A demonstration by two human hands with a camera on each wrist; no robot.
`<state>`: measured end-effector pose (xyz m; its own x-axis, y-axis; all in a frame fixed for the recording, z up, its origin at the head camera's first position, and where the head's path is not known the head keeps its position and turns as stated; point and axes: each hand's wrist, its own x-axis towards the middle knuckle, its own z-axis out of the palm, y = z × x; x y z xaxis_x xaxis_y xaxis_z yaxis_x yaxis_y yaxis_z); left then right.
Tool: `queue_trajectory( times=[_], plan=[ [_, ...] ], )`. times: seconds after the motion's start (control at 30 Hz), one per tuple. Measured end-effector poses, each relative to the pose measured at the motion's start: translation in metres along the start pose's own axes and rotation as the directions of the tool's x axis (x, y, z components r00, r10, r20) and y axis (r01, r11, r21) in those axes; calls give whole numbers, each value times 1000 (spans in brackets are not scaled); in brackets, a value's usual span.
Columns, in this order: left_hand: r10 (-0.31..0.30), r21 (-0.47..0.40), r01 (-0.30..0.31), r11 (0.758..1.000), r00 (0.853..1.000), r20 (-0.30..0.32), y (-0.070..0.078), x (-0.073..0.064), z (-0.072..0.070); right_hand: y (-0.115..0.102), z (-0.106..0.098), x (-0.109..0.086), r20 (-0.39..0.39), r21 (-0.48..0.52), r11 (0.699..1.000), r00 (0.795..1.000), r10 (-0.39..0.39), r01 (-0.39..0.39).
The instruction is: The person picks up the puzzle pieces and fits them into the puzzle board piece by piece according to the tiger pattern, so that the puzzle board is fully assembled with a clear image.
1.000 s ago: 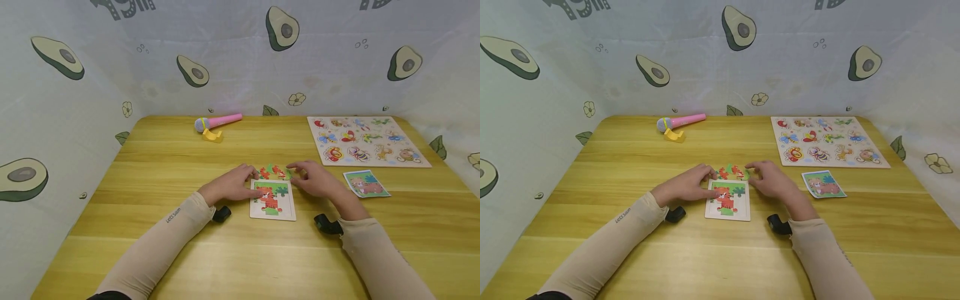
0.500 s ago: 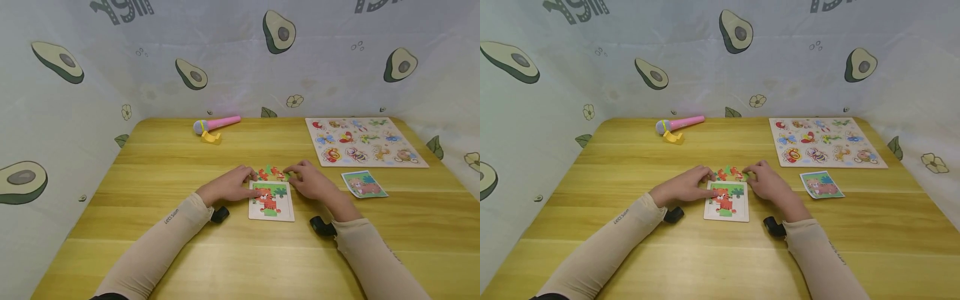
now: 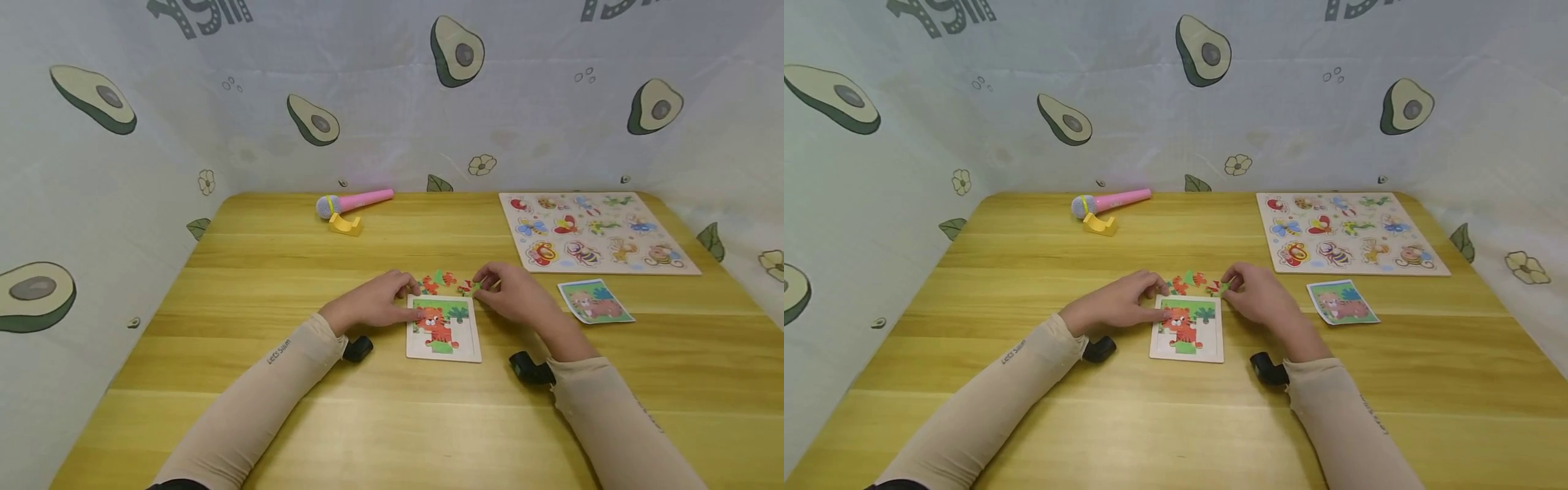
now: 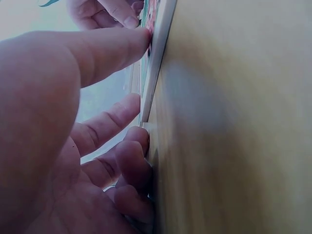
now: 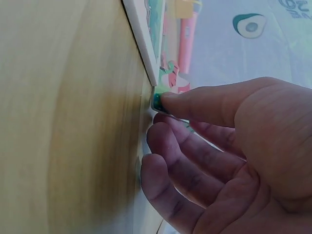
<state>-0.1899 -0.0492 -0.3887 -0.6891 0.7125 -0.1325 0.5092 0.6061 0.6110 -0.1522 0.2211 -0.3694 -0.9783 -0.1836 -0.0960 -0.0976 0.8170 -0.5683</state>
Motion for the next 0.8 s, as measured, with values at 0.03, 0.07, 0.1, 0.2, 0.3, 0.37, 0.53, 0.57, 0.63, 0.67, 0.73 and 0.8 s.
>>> queue_trajectory(
  times=[0.03, 0.07, 0.1, 0.2, 0.3, 0.37, 0.53, 0.57, 0.63, 0.67, 0.73, 0.8],
  plan=[
    [3, -1, -3, 1000, 1000, -1, 0, 0, 0, 0, 0, 0, -3, 2, 1000, 1000, 0, 0],
    [4, -5, -4, 1000, 1000, -1, 0, 0, 0, 0, 0, 0, -4, 5, 1000, 1000, -1, 1],
    [3, -8, -3, 1000, 1000, -2, 0, 0, 0, 1, -1, 0, -6, 8, 1000, 1000, -3, 3],
    [7, -15, -7, 1000, 1000, -6, 0, 0, 0, 1, -2, 0, -10, 16, 1000, 1000, -5, 5],
    [6, -16, -6, 1000, 1000, -8, 0, 0, 0, -1, -3, -1, -5, 25, 1000, 1000, 0, 0],
    [3, -17, -3, 1000, 1000, -7, 0, -1, 0, -1, -4, -1, 1, 33, 999, 1000, 7, -7],
    [6, -16, -6, 1000, 1000, -10, 0, 0, -1, -2, -6, -2, 14, 62, 998, 1000, 2, -2],
    [6, -13, -7, 1000, 1000, -11, 0, 0, -1, -3, -7, -3, 17, 72, 997, 1000, -2, 0],
    [9, -9, -9, 1000, 1000, -12, -1, 0, -1, -3, -8, -3, 28, 98, 995, 1000, -7, 4],
    [10, -8, -10, 1000, 1000, -13, -2, 0, 0, -4, -8, -3, 37, 110, 994, 999, -3, -1],
    [7, -6, -7, 1000, 1000, -13, -2, 0, -1, -6, -9, -3, 52, 122, 993, 999, -3, -4],
    [4, -3, -4, 1000, 1000, -12, -2, 0, -1, -8, -10, -4, 71, 126, 992, 997, -12, 3]
  ],
)
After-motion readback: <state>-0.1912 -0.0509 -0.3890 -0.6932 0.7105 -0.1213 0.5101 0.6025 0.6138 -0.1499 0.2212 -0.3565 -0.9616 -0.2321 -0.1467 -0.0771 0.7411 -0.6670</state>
